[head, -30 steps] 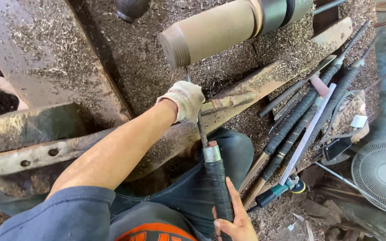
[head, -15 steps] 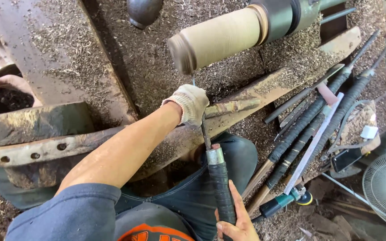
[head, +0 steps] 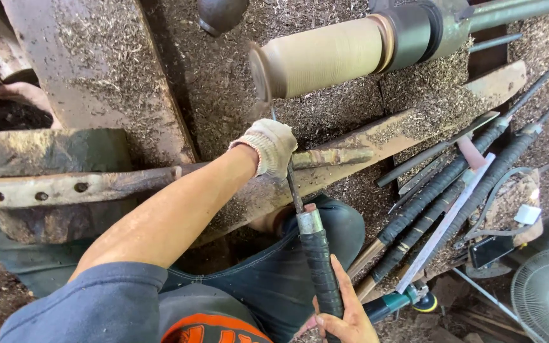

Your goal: The person sits at a lathe and holds a chisel against a spinning wooden workpiece, shaping its surface. They occasionally pause to measure the workpiece with a ruler and then resume cutting with the chisel.

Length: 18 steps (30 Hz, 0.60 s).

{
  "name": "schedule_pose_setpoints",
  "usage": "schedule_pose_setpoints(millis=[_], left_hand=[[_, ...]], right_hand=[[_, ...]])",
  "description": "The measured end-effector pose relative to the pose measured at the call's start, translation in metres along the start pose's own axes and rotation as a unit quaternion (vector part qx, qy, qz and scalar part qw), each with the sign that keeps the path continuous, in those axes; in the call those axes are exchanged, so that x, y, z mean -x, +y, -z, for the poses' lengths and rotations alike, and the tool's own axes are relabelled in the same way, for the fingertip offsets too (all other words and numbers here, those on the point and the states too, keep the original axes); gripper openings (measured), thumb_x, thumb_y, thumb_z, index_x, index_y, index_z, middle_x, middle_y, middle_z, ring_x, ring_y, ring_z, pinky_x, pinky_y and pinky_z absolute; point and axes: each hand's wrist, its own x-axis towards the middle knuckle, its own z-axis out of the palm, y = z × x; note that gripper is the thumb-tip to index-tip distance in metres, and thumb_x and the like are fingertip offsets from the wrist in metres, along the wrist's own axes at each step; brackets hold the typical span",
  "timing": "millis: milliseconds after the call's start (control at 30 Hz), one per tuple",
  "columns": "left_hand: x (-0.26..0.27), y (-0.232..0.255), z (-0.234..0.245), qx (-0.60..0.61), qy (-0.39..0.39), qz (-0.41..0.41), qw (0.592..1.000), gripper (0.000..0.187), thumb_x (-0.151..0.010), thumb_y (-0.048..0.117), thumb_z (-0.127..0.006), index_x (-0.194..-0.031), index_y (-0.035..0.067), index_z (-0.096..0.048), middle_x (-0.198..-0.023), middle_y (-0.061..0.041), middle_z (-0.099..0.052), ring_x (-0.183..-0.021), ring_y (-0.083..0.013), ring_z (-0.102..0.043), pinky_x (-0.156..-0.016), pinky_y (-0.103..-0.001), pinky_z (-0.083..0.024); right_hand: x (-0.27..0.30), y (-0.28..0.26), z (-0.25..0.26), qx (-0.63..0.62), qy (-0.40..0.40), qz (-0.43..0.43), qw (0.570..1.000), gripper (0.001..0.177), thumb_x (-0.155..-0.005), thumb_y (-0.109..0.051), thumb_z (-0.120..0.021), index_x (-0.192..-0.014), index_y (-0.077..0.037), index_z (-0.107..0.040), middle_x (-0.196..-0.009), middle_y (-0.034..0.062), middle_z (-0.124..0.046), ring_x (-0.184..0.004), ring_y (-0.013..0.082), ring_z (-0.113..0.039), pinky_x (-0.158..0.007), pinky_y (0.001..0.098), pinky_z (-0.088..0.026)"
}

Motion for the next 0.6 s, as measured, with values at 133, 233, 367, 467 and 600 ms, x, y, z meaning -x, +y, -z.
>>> schedule_pose_setpoints(millis=[133,233,367,467,600], left_hand=[[0.000,-0.001,0.000,0.015,-0.010,0.008,1.000,0.034,-0.067,0.036,-0.083,-0.092,0.013,-0.081,-0.091,-0.013,-0.075,-0.089,-0.0337,-0.074,-0.078,-0.043,-0.060],[-0.004,-0.003,-0.005,0.029,0.005,-0.014,0.999,0.037,-0.065,0.037,-0.084,-0.092,0.013,-0.080,-0.092,-0.014,-0.074,-0.090,-0.0344,-0.073,-0.078,-0.043,-0.060],[-0.013,-0.011,-0.012,0.047,0.034,-0.065,0.996,0.037,-0.060,0.030,-0.084,-0.093,0.014,-0.079,-0.092,-0.015,-0.074,-0.089,-0.0359,-0.073,-0.077,-0.044,-0.060],[-0.009,-0.010,-0.002,0.004,-0.008,-0.087,0.996,0.032,-0.063,0.028,-0.081,-0.091,0.012,-0.080,-0.089,-0.015,-0.075,-0.088,-0.0344,-0.074,-0.078,-0.042,-0.061],[-0.009,-0.009,-0.002,0.021,-0.001,-0.090,0.996,0.033,-0.062,0.027,-0.081,-0.091,0.012,-0.080,-0.087,-0.015,-0.075,-0.087,-0.0348,-0.074,-0.077,-0.042,-0.060]], right_hand=[[0.002,-0.008,0.009,0.014,-0.021,0.020,0.999,0.125,-0.065,0.010,-0.068,-0.167,-0.035,-0.011,-0.087,0.0130,-0.064,-0.058,0.0168,-0.062,-0.055,0.0317,-0.055],[0.012,-0.020,-0.010,0.028,0.010,0.006,1.000,0.125,-0.064,0.008,-0.070,-0.166,-0.036,-0.013,-0.087,0.0123,-0.063,-0.057,0.0176,-0.062,-0.052,0.0324,-0.054],[0.016,-0.006,-0.043,0.017,0.035,0.014,0.999,0.127,-0.063,0.011,-0.071,-0.166,-0.036,-0.014,-0.086,0.0146,-0.064,-0.053,0.0199,-0.062,-0.050,0.0346,-0.054],[0.020,0.011,-0.060,-0.037,0.041,0.037,0.998,0.125,-0.067,0.009,-0.072,-0.167,-0.034,-0.012,-0.083,0.0142,-0.064,-0.056,0.0187,-0.062,-0.054,0.0330,-0.055],[0.017,0.020,-0.061,-0.072,0.007,0.067,0.995,0.124,-0.071,0.008,-0.074,-0.168,-0.033,-0.009,-0.080,0.0150,-0.061,-0.055,0.0192,-0.061,-0.054,0.0337,-0.055]])
